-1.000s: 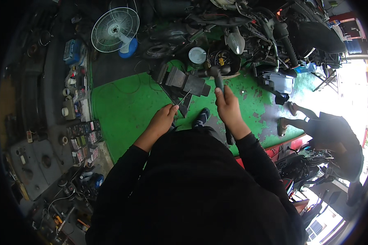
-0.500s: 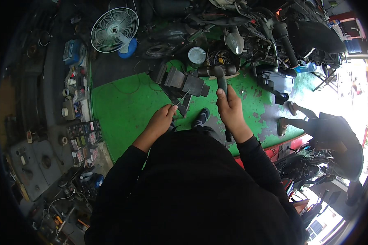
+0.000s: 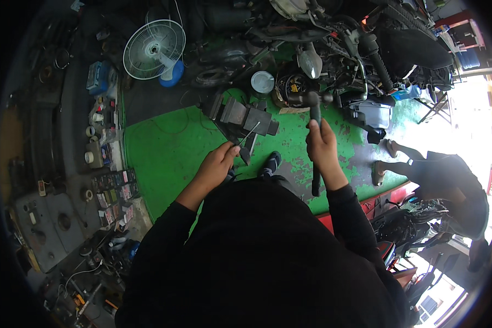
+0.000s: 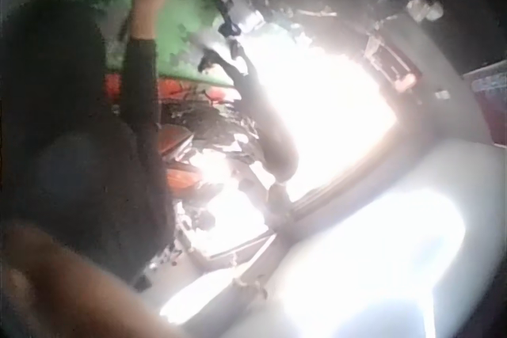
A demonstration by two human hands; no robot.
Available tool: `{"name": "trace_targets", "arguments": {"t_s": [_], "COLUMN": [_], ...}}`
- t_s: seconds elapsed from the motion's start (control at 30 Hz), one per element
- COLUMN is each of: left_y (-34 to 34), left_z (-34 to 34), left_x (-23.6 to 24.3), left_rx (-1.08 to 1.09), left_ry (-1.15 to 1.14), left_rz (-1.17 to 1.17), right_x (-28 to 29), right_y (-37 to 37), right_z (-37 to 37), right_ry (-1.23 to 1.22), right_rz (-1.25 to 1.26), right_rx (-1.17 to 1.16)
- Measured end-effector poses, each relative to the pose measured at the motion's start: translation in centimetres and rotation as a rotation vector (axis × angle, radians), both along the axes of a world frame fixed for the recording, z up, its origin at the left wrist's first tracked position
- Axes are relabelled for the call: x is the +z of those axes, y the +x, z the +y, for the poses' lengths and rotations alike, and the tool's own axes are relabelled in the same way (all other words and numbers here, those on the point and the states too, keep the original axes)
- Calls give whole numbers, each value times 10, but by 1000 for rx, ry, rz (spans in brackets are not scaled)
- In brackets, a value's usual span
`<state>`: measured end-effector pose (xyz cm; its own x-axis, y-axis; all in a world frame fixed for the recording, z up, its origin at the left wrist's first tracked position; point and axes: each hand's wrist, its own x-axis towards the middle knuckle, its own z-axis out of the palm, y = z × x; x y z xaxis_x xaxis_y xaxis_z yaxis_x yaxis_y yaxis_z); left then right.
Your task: Repairing and preparing motorcycle suspension components, including hammering parts and pouring oil.
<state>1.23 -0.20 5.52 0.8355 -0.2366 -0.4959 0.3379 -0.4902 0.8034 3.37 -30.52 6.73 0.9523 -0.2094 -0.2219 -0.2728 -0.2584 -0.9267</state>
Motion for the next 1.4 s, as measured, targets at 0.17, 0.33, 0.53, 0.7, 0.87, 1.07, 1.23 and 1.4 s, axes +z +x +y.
{"name": "trace_targets", "arguments": {"t_s": [0.17, 0.33, 0.53, 0.7, 0.87, 1.07, 1.23, 1.4], "left_y": [10, 13, 13, 13, 14, 16, 15, 16], "left_z": [-1, -3, -10, -11, -11, -14, -15, -20], "left_x": [73, 131, 153, 159, 166, 170, 173, 176], "left_rx": [16, -50, -84, -95, -121, -118, -108, -102], "left_ry": [-345, -382, -346, -341, -291, -299, -284, -263], "left_rz": [-206, -339, -524, -581, -735, -813, -813, -823], "right_x": [16, 6, 4, 2, 1, 6, 6, -2], "right_y": [-18, -43, -67, -74, -76, -74, -73, -70], "right_z": [-13, -18, -18, -16, -16, -15, -14, -19], "right_ry": [201, 273, 247, 293, 246, 200, 193, 165], "right_rz": [-41, 18, 93, 91, 93, 87, 88, 76], "right_rx": [-54, -110, -139, -159, -157, -144, -128, -112]}}
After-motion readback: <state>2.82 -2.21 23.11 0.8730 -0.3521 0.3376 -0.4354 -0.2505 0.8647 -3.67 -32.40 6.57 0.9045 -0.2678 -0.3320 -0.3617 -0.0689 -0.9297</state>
